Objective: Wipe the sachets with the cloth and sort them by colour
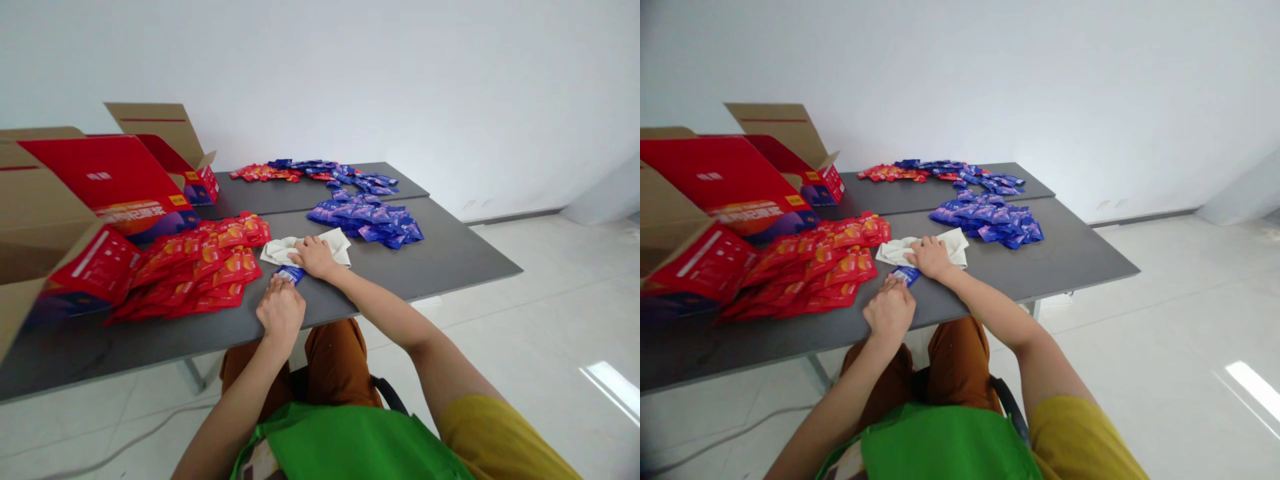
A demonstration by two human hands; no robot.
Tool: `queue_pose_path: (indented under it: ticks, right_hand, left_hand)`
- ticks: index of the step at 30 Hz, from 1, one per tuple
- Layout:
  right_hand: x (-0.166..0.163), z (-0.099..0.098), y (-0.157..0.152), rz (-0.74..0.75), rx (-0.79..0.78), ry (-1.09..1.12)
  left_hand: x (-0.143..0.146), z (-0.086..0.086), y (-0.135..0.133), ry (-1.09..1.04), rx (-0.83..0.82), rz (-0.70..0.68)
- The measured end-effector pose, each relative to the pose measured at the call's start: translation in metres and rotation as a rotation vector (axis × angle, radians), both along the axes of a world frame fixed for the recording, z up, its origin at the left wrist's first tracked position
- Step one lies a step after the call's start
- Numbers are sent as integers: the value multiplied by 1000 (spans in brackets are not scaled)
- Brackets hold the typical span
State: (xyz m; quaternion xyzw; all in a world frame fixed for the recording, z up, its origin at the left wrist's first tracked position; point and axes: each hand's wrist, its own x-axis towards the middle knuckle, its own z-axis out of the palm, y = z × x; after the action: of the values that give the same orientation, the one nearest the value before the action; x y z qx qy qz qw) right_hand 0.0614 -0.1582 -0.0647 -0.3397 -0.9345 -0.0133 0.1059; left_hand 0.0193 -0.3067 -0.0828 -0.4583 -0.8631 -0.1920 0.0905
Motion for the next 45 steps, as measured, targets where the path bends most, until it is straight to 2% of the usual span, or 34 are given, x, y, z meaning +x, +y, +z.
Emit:
queue_pose_path:
  ticks: [3,7,9,11,15,18,21,26,28,30,35,37,42,45]
  right_hand:
    - [1,1,-4,-28,18,-9]
    - [7,-1,-26,201,83,-25]
    - [10,-3,-30,258,77,-28]
    - [11,-4,-25,176,49,-12]
    - [11,-4,0,-111,-14,16]
    - [13,-3,11,-207,-19,4]
    - [16,-1,2,-154,-3,-13]
    - [15,-1,-26,106,37,-13]
    - [14,0,-29,165,13,-19]
    - [12,0,-25,129,-24,3]
    - [3,4,-6,-177,-82,70]
    - [-1,5,-6,-228,-79,72]
    - [-8,5,-29,-9,-20,58]
    - [-10,5,-36,23,-52,32]
  left_hand:
    - [1,1,-2,-35,8,28]
    - [1,4,-2,-33,-30,-5]
    - [0,4,-2,-15,-45,-54]
    - [-1,4,-2,5,-42,-83]
    - [-2,1,-4,4,-19,-76]
    - [-2,0,-6,9,-18,-91]
    - [-2,0,-7,28,-31,-95]
    - [0,3,-6,61,-73,-98]
    - [0,3,-6,72,-75,-93]
    - [0,2,-6,87,-68,-93]
    - [-1,-2,-5,117,-49,-86]
    - [0,-3,-4,127,-48,-84]
    - [0,-3,-4,139,-35,-84]
    - [0,-3,-4,151,-26,-81]
